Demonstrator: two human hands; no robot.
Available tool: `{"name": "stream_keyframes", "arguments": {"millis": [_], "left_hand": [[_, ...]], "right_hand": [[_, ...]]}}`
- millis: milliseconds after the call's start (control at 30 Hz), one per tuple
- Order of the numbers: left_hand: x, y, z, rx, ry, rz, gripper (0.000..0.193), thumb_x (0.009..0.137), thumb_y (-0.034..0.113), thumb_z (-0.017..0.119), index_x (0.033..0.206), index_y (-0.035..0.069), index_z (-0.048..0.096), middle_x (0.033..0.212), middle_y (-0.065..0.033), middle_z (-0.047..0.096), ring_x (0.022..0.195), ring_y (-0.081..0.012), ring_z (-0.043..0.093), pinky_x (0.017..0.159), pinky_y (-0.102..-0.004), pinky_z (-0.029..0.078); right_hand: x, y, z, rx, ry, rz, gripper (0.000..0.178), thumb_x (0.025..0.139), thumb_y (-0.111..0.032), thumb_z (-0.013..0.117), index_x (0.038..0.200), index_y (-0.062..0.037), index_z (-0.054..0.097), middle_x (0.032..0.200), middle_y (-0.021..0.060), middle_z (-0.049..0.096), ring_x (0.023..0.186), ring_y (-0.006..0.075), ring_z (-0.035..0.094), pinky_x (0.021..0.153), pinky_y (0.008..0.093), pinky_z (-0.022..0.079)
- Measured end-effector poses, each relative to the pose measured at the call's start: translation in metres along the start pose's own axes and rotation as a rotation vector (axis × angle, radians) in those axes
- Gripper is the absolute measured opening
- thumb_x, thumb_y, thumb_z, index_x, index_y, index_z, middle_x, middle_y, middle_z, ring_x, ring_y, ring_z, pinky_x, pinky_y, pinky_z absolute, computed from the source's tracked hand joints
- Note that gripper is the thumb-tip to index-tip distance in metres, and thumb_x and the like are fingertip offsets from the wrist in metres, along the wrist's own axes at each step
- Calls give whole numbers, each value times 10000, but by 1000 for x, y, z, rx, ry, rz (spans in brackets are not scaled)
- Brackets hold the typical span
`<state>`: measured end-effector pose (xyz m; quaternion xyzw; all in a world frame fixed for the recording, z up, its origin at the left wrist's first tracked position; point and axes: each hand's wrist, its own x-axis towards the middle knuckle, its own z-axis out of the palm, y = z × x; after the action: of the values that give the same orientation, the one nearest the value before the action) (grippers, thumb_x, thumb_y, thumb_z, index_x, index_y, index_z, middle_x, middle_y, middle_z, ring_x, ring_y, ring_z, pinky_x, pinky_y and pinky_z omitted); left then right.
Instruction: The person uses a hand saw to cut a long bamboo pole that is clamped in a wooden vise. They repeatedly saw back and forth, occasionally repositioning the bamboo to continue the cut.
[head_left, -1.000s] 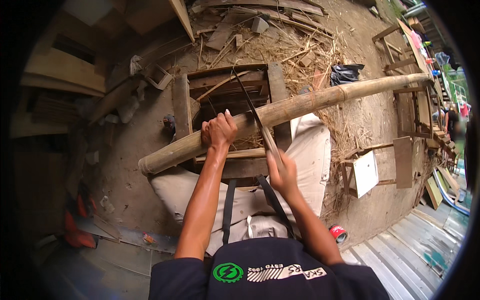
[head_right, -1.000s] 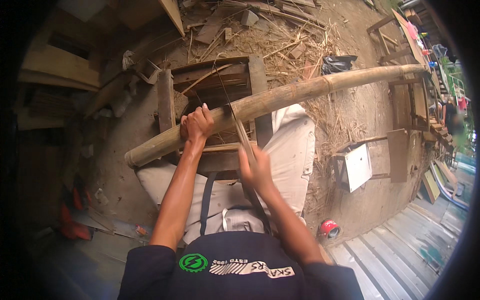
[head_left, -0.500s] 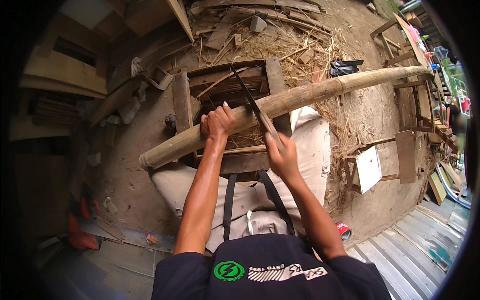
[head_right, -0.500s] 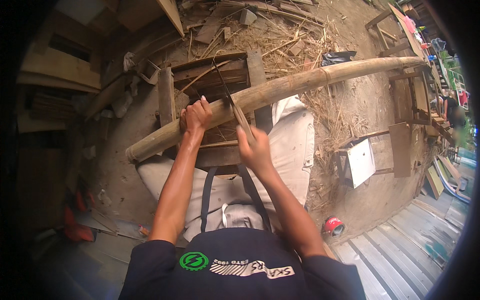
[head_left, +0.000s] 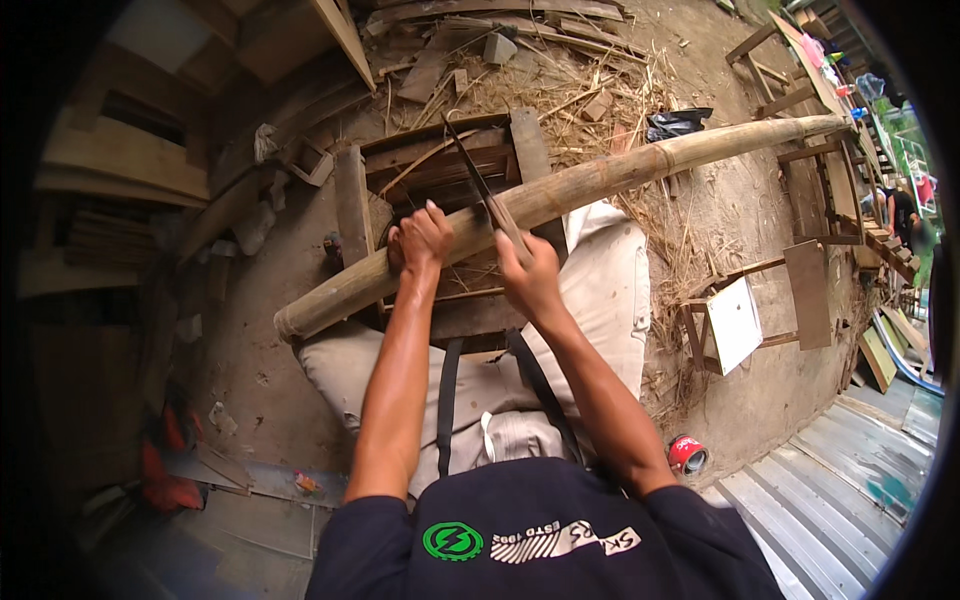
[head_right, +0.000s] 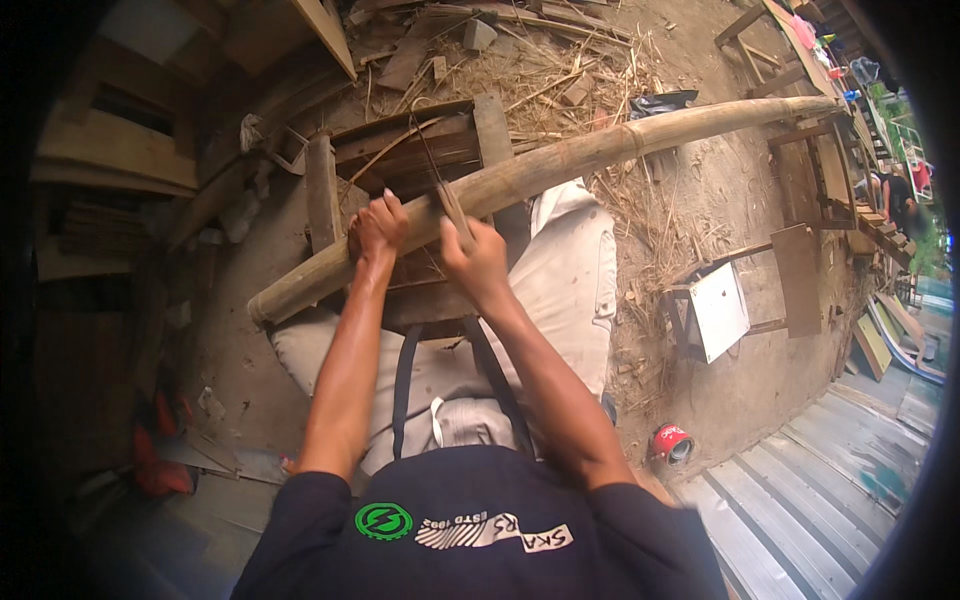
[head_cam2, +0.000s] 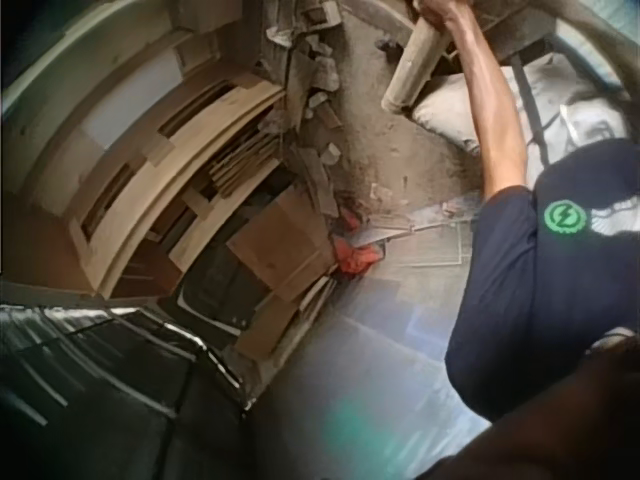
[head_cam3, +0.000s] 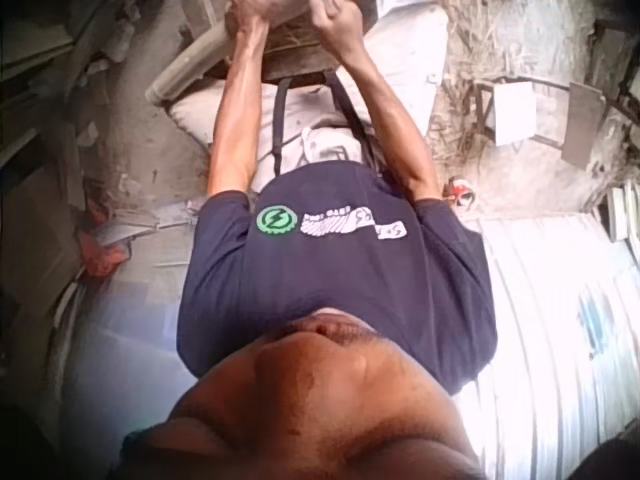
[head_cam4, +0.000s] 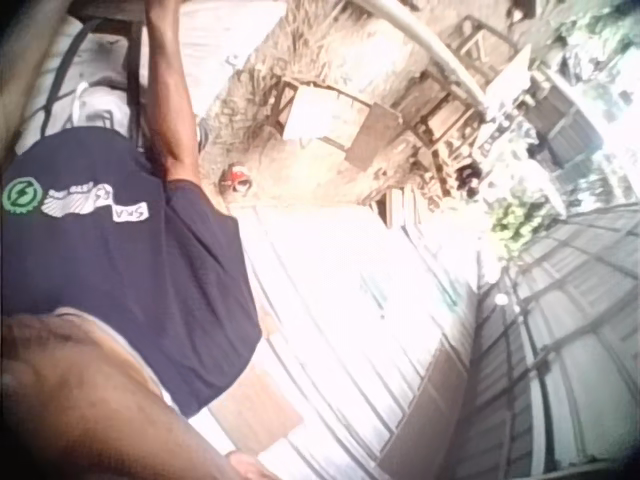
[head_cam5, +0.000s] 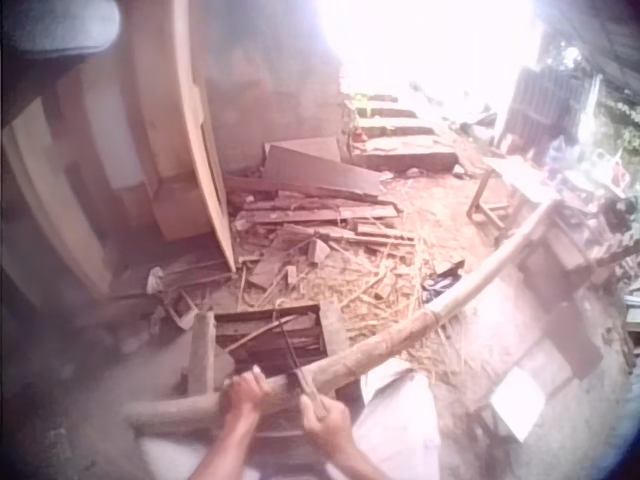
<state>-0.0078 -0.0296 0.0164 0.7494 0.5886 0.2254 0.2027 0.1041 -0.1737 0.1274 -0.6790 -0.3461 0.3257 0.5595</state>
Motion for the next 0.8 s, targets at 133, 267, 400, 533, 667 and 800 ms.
{"name": "stream_keyframes", "arguments": {"millis": [133,267,400,533,667,800], "left_hand": [[31,2,-5,64,-264,-199,576,968,393,418,812,-75,716,830,-360,649,827,-506,659,801,-556,511],[52,-10,4,153,-222,-136,609,979,411,416,785,-88,706,802,-322,673,741,-466,681,656,-540,528],[32,-12,11,81,-154,-106,582,976,366,419,727,-82,697,734,-323,652,688,-472,669,661,-559,522],[29,-9,3,35,-152,-82,582,961,387,441,734,-89,686,712,-328,630,701,-499,643,640,-561,491],[30,-9,2,-18,-235,-124,611,950,435,464,648,-66,640,601,-277,590,571,-452,588,574,-523,449],[30,-12,0,-19,-205,-66,653,944,499,475,612,-45,617,574,-254,573,550,-420,576,569,-505,434]], "right_hand": [[-53,-15,-32,-158,-131,137,188,952,-145,590,834,-1,617,604,80,579,538,122,542,503,311,429],[-117,-48,-80,-267,-210,157,134,916,-81,601,884,39,648,618,89,597,576,101,577,522,296,453],[-48,11,-36,-142,-116,65,211,973,-137,577,816,4,594,571,82,518,528,114,480,494,334,398],[-20,80,-6,-41,-29,-7,268,959,-196,636,809,21,590,586,86,536,545,108,465,510,321,394],[-30,95,-8,-23,-2,16,276,959,-224,634,838,23,600,607,85,540,566,115,480,522,322,398],[-36,59,-13,102,-6,-80,295,939,-260,593,852,22,599,605,50,530,558,115,484,513,302,389]]}}
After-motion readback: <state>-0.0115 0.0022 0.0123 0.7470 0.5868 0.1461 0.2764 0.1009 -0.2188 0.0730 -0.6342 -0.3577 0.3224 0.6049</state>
